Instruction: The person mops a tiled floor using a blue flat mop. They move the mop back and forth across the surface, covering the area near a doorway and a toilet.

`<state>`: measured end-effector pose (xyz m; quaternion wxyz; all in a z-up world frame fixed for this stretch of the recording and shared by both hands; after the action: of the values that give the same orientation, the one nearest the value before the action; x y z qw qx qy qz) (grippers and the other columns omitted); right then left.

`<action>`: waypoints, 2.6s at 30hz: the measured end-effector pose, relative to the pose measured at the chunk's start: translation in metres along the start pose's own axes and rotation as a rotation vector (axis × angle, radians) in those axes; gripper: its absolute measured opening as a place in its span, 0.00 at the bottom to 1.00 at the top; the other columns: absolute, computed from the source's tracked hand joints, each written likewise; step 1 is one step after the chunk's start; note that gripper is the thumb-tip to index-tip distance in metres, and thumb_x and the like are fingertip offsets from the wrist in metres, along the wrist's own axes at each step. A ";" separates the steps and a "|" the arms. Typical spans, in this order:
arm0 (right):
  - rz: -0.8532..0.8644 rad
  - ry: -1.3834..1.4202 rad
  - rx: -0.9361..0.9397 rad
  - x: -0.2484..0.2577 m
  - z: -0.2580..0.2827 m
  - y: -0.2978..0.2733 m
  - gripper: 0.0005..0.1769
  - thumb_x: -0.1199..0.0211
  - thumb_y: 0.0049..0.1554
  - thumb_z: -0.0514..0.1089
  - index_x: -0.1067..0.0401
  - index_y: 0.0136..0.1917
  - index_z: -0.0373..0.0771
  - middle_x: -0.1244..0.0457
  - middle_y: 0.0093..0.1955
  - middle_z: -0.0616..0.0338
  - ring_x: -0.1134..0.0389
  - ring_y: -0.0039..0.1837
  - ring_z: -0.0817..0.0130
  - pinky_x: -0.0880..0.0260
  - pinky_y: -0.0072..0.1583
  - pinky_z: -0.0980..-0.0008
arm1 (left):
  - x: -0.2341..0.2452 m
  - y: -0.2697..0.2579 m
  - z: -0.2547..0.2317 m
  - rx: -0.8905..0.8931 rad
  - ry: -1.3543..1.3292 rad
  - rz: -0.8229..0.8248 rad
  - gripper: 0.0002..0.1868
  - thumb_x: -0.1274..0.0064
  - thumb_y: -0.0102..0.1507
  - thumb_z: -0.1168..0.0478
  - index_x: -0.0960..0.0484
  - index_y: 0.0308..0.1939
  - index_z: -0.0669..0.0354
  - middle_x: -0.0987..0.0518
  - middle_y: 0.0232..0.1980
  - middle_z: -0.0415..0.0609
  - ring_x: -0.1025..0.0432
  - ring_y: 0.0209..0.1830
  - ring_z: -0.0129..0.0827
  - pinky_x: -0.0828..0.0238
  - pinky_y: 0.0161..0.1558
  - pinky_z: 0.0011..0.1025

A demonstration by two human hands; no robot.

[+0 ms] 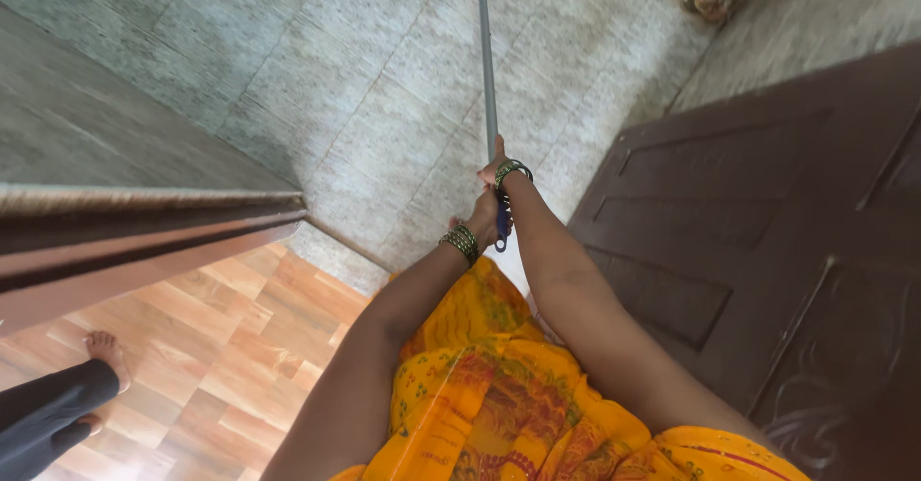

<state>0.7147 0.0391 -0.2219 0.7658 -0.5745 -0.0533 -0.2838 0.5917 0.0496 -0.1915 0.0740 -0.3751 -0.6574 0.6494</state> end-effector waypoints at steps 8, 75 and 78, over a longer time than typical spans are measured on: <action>-0.005 -0.051 0.009 0.020 0.035 0.026 0.67 0.36 0.59 0.37 0.94 0.81 0.50 0.29 0.43 0.44 0.28 0.36 0.63 0.28 0.38 0.64 | -0.009 0.026 -0.032 -0.116 -0.104 -0.014 0.28 0.72 0.71 0.33 0.33 0.37 0.52 0.34 0.22 0.45 0.39 0.16 0.33 0.44 0.18 0.33; 0.213 -0.480 0.134 0.120 0.086 -0.038 0.66 0.35 0.57 0.38 0.87 0.83 0.46 0.29 0.45 0.50 0.29 0.40 0.66 0.29 0.43 0.65 | -0.133 -0.026 -0.052 -0.193 -0.691 -0.135 0.16 0.54 0.70 0.47 0.22 0.38 0.53 0.24 0.30 0.40 0.29 0.23 0.30 0.33 0.27 0.29; 0.209 -0.547 0.155 0.137 0.101 -0.041 0.66 0.34 0.58 0.40 0.87 0.83 0.45 0.29 0.45 0.50 0.29 0.41 0.66 0.28 0.44 0.65 | -0.142 -0.013 -0.073 -0.124 -0.566 -0.294 0.16 0.53 0.67 0.49 0.20 0.36 0.56 0.22 0.31 0.41 0.28 0.24 0.32 0.35 0.28 0.32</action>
<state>0.8333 0.0732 -0.0978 0.7897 -0.5719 -0.2196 -0.0332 0.7295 0.0256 -0.1133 -0.0418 -0.0843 -0.7374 0.6688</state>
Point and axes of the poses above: each hand's wrist, its own y-axis towards the middle knuckle, its own x-axis out of the back of the hand, z = x × y, the point moved 1 cm from there along y, towards the middle knuckle
